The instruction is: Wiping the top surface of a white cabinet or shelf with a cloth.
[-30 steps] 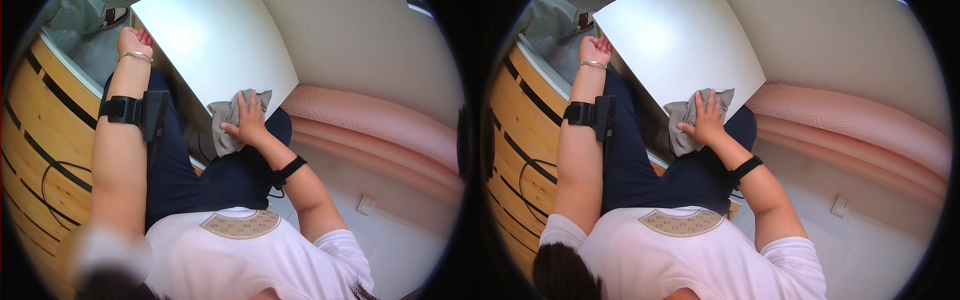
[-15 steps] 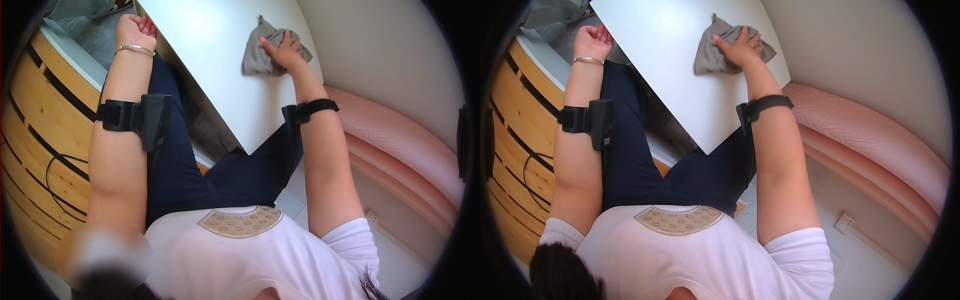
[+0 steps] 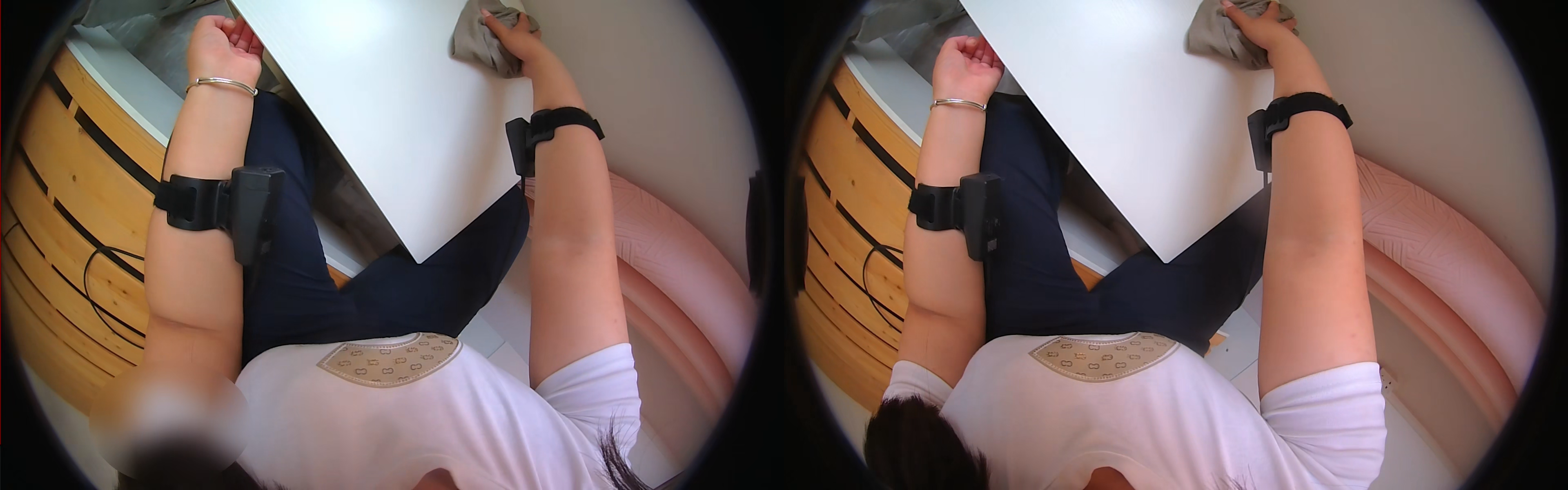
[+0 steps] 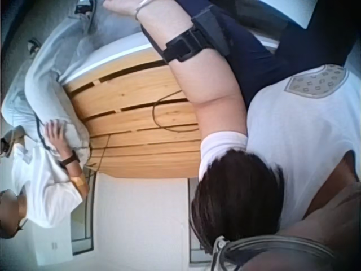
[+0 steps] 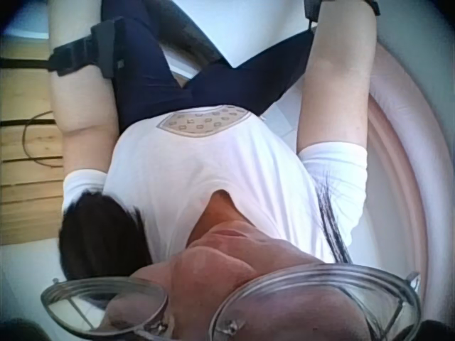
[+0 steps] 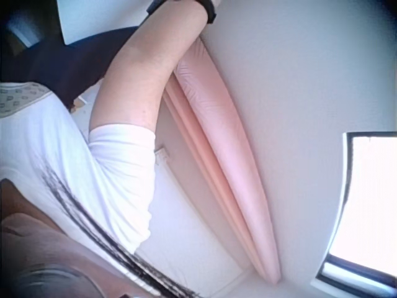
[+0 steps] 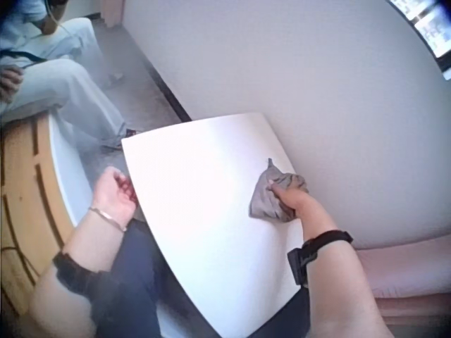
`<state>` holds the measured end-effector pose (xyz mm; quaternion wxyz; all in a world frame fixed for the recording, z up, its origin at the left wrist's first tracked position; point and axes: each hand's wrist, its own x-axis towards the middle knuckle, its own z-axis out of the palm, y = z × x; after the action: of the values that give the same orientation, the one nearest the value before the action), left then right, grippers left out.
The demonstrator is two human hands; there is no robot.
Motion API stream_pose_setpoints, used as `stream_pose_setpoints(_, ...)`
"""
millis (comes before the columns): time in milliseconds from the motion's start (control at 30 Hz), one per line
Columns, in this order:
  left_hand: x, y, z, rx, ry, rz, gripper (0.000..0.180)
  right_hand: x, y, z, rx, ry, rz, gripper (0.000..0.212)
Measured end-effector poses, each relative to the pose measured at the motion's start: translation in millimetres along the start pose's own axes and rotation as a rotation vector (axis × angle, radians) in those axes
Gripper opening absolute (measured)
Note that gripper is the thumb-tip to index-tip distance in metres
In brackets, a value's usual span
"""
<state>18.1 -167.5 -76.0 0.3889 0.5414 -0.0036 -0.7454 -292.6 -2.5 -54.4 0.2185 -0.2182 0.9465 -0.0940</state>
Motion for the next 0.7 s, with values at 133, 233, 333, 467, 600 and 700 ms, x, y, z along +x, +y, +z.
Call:
stream_pose_setpoints(133, -6, 1, 3, -0.003, 0.015, 0.005, 0.008, 4, -14, -14, 0.018, -0.185, 0.062, 0.087)
stream_pose_setpoints(233, 5, 6, -4, 0.002, -0.001, -0.027, 0.01, -20, -33, -25, 0.189, -0.305, 0.064, 0.089)
stream_pose_setpoints(333, 12, 6, -7, -0.001, -0.024, -0.077, 0.012, 6, -14, -25, 0.216, -0.216, 0.006, 0.093)
stream_pose_setpoints(467, 12, 2, -6, -0.005, -0.047, -0.092, 0.011, 24, -2, -28, 0.309, -0.212, 0.048, 0.096)
stream_pose_setpoints(600, 10, 6, -3, -0.02, -0.053, -0.089, 0.011, 21, -14, -35, 0.313, -0.271, 0.018, 0.096)
stream_pose_setpoints(700, 13, 6, -7, -0.042, -0.038, -0.102, 0.012, 28, 1, -18, 0.284, -0.178, -0.031, 0.095)
